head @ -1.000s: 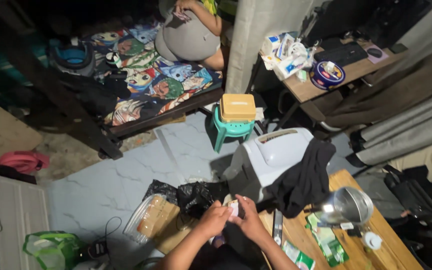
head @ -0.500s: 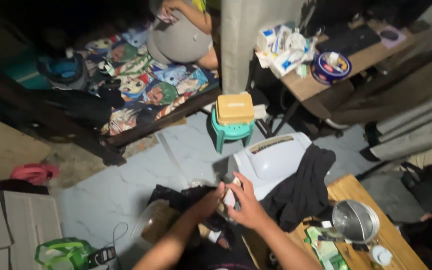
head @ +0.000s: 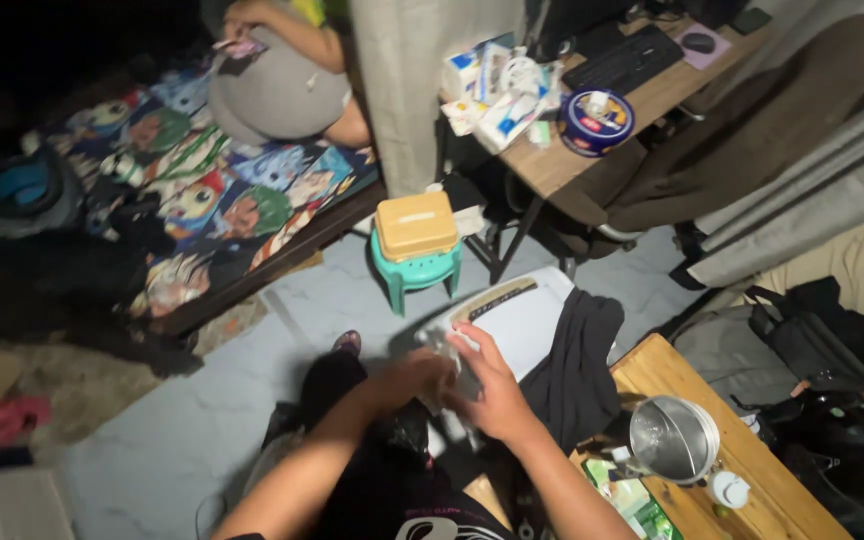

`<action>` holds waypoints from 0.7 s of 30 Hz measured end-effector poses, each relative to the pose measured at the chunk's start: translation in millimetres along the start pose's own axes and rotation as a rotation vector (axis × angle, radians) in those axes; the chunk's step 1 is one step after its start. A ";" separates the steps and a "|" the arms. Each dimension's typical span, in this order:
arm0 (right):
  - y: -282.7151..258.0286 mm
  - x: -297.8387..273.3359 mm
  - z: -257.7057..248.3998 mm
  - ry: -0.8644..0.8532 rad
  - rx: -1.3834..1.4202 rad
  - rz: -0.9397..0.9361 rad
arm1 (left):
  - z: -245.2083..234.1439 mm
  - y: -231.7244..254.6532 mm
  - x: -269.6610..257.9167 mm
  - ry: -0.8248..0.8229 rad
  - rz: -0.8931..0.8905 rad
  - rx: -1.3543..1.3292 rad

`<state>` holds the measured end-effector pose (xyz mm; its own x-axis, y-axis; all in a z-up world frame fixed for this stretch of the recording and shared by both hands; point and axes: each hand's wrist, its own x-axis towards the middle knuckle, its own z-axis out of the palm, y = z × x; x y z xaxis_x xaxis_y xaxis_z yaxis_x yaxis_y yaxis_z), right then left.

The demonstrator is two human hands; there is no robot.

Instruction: Preparing a drink by opening sachets and pouring ingredients into a pot.

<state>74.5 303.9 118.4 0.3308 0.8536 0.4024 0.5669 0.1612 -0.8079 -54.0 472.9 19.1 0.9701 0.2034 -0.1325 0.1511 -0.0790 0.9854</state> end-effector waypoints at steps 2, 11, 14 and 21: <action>16.4 8.1 2.0 0.006 0.060 0.143 | -10.5 -29.9 31.2 -0.093 0.150 0.008; 119.8 123.4 17.7 0.317 0.077 0.258 | -115.4 2.7 180.7 -0.397 -0.094 -0.363; 159.5 173.4 22.6 0.373 0.040 0.323 | -155.7 -20.1 239.5 -0.356 -0.140 -0.228; 220.3 275.8 13.6 0.337 -0.111 0.416 | -219.5 -25.7 335.7 -0.400 -0.258 -0.375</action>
<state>280.4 581.6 45.6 0.7571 0.6255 0.1888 0.4066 -0.2248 -0.8855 226.1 757.5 -27.1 0.9181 -0.2183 -0.3309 0.3846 0.2884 0.8769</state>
